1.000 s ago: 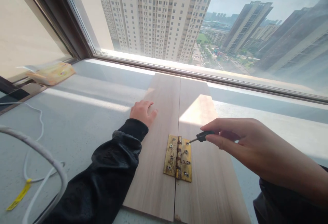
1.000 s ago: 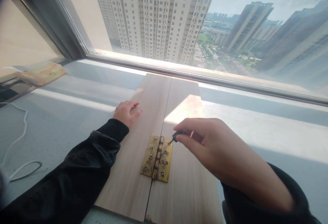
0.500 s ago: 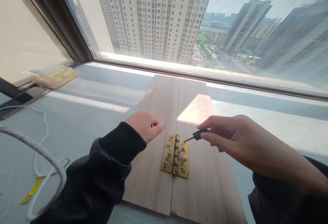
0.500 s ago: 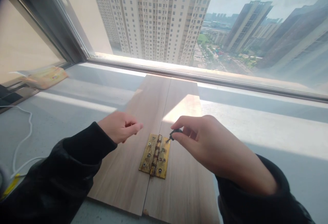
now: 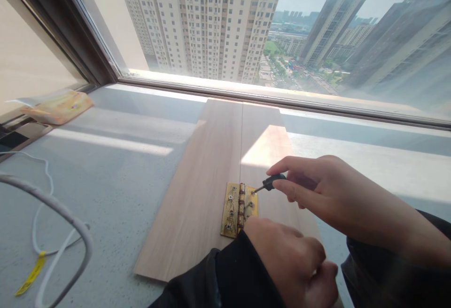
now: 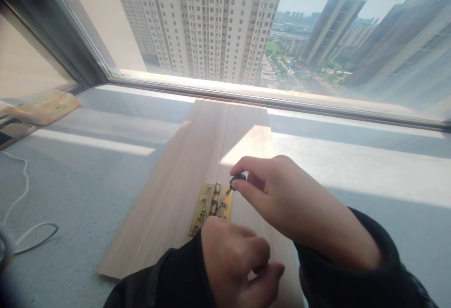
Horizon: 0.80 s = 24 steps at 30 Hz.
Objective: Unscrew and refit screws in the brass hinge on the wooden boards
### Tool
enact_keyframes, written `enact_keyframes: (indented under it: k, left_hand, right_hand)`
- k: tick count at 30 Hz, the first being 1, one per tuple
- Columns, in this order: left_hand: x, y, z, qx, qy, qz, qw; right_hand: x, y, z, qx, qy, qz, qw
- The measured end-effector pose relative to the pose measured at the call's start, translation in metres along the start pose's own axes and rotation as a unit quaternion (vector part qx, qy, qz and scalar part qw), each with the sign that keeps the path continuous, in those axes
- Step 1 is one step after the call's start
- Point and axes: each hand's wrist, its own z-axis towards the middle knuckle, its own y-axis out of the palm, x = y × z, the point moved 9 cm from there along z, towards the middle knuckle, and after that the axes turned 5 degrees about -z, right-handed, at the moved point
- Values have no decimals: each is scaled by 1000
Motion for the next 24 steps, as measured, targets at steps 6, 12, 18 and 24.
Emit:
enact_keyframes:
  k: [6, 12, 18, 24]
  left_hand:
    - [-48, -155, -54, 476, -80, -15, 875]
    - [-100, -173, -63, 421, -137, -305, 843]
    - [-50, -166, -53, 414, -43, -127, 901]
    - [30, -119, -17, 227, 154, 94, 957]
  right_hand:
    - [0, 1, 1, 2, -11, -27, 1000]
    - [-4, 4, 4, 9, -22, -24, 999]
    - [-18, 1, 1, 21, -48, -55, 997]
    - [-40, 1, -3, 31, -88, -88, 992]
